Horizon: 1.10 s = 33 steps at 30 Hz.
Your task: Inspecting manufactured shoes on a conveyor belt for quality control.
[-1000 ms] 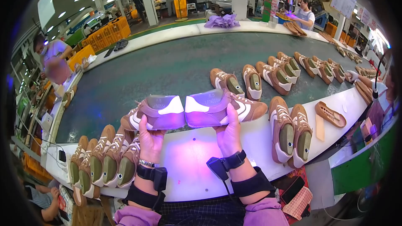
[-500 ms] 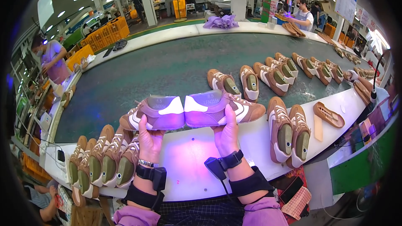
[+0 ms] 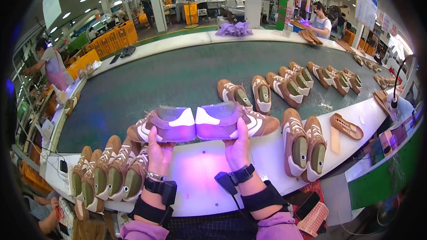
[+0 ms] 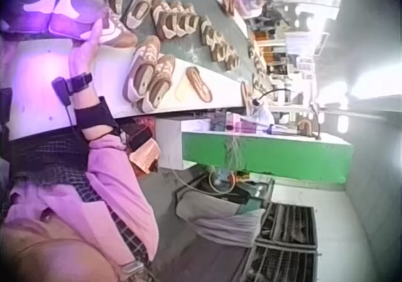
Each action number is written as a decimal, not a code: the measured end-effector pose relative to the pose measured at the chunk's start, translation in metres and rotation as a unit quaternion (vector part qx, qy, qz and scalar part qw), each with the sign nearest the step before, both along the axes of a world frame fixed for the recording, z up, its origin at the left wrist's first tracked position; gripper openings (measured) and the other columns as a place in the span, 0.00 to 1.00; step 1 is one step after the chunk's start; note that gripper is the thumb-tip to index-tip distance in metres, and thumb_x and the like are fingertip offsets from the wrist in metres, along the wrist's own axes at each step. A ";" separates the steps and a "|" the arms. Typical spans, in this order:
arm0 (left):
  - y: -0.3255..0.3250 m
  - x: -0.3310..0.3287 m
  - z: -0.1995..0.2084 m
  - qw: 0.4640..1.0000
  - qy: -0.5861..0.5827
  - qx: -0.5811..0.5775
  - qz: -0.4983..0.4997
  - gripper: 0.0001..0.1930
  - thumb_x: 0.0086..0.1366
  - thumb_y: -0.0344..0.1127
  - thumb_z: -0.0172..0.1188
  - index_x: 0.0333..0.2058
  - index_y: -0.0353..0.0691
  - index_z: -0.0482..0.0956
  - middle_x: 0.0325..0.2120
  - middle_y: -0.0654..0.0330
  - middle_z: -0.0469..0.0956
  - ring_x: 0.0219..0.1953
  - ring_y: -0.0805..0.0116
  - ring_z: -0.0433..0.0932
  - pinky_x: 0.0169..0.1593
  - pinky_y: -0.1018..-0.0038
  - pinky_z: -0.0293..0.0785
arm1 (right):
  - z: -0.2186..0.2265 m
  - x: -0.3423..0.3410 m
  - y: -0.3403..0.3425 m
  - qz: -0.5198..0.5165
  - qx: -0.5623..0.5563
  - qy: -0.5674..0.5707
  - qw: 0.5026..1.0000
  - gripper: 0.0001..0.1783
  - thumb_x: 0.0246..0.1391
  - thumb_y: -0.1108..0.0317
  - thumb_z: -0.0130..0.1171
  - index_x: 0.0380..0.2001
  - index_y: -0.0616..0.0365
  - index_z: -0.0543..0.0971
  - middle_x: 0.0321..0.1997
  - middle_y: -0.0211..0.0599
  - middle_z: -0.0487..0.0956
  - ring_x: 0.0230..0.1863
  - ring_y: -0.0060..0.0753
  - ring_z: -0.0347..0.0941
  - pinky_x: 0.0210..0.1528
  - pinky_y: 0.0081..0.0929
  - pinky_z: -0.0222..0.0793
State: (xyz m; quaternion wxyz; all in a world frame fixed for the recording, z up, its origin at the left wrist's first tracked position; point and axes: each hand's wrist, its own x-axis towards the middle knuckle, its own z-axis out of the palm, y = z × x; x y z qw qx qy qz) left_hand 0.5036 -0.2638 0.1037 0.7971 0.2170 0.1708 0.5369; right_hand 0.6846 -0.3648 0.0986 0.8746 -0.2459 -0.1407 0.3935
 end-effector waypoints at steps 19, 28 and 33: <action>-0.004 0.008 0.000 0.997 0.010 0.042 -0.071 0.19 0.58 0.43 0.56 0.44 0.37 0.70 0.39 0.59 0.75 0.42 0.66 0.74 0.51 0.67 0.69 | -0.014 0.013 -0.001 0.042 -0.009 -0.028 0.999 0.15 0.53 0.55 0.55 0.38 0.52 0.72 0.36 0.27 0.74 0.39 0.24 0.72 0.45 0.27 0.68; 0.028 0.024 -0.033 0.986 -0.078 0.031 -0.141 0.30 0.60 0.51 0.49 0.60 0.49 0.59 0.53 0.60 0.68 0.51 0.64 0.70 0.50 0.65 0.72 | 0.012 -0.009 -0.008 0.217 0.073 0.096 0.969 0.32 0.49 0.54 0.56 0.53 0.62 0.63 0.48 0.42 0.73 0.48 0.35 0.72 0.53 0.34 0.67; 0.104 0.035 -0.024 0.994 -0.075 -0.074 -0.040 0.27 0.60 0.52 0.48 0.50 0.36 0.67 0.37 0.52 0.72 0.35 0.61 0.73 0.28 0.74 0.69 | 0.001 0.000 -0.015 0.270 0.062 0.114 0.954 0.33 0.50 0.50 0.54 0.55 0.59 0.62 0.50 0.41 0.73 0.47 0.36 0.72 0.52 0.35 0.68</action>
